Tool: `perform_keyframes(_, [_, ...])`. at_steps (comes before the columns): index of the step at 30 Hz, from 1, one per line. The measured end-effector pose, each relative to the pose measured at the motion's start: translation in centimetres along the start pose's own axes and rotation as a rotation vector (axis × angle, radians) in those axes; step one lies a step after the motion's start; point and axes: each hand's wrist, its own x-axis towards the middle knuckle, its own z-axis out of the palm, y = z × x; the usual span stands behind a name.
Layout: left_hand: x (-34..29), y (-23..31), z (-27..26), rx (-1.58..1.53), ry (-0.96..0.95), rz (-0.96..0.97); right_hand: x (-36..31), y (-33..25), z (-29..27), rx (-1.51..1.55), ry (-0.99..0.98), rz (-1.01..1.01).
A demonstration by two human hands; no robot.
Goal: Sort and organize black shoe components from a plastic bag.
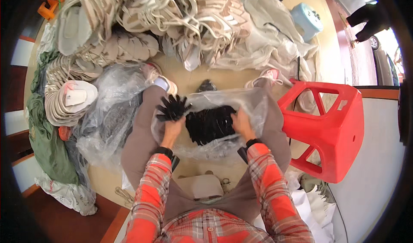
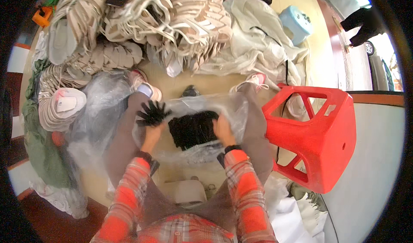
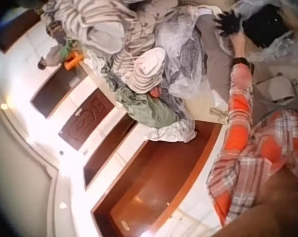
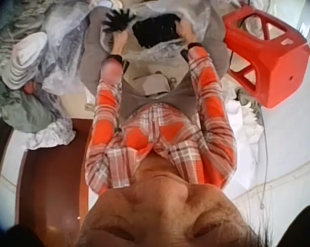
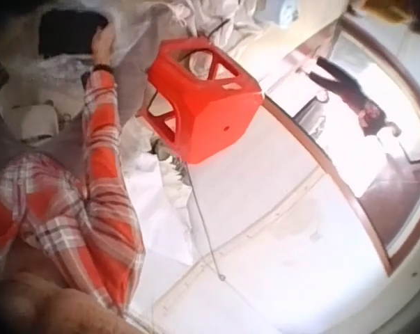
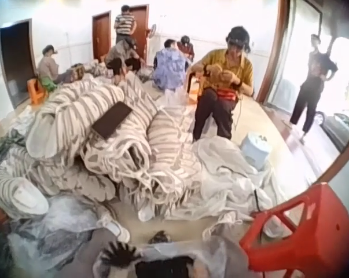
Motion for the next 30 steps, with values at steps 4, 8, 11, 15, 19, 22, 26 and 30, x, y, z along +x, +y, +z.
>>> perform_keyframes(4, [1.7,1.3,1.4,-0.012,0.051,-0.131,3.4,-2.6,-1.5,0.535,0.094,0.180])
perform_keyframes(8, [0.2,1.6,0.6,-0.341,-0.122,-0.348,1.3,-0.7,0.2,0.114,0.108,0.073])
perform_keyframes(11, [-2.4,4.8,0.3,-0.583,-0.239,-0.492,-3.2,-0.3,1.1,-0.425,-0.398,-0.398])
perform_keyframes(15, [-7.3,8.6,-1.4,-1.016,-0.527,-0.650,-8.9,-1.4,2.4,-0.759,-1.028,-0.350])
perform_keyframes(19, [-13.2,13.1,-3.5,-1.161,-0.616,-0.636,-12.5,-8.6,-0.3,0.028,-0.460,-0.354])
perform_keyframes(22, [-17.7,15.5,-4.4,-1.133,-0.669,-0.551,-19.2,-16.8,-5.8,0.808,-0.512,-0.145])
perform_keyframes(26, [-23.2,18.5,-5.1,-0.848,-0.623,-0.373,-25.5,-18.8,-7.6,0.800,-0.517,-0.208])
perform_keyframes(30, [-27.4,19.3,-5.7,-0.681,-0.557,-0.224,-31.2,-20.6,-7.6,1.011,-0.332,-0.107])
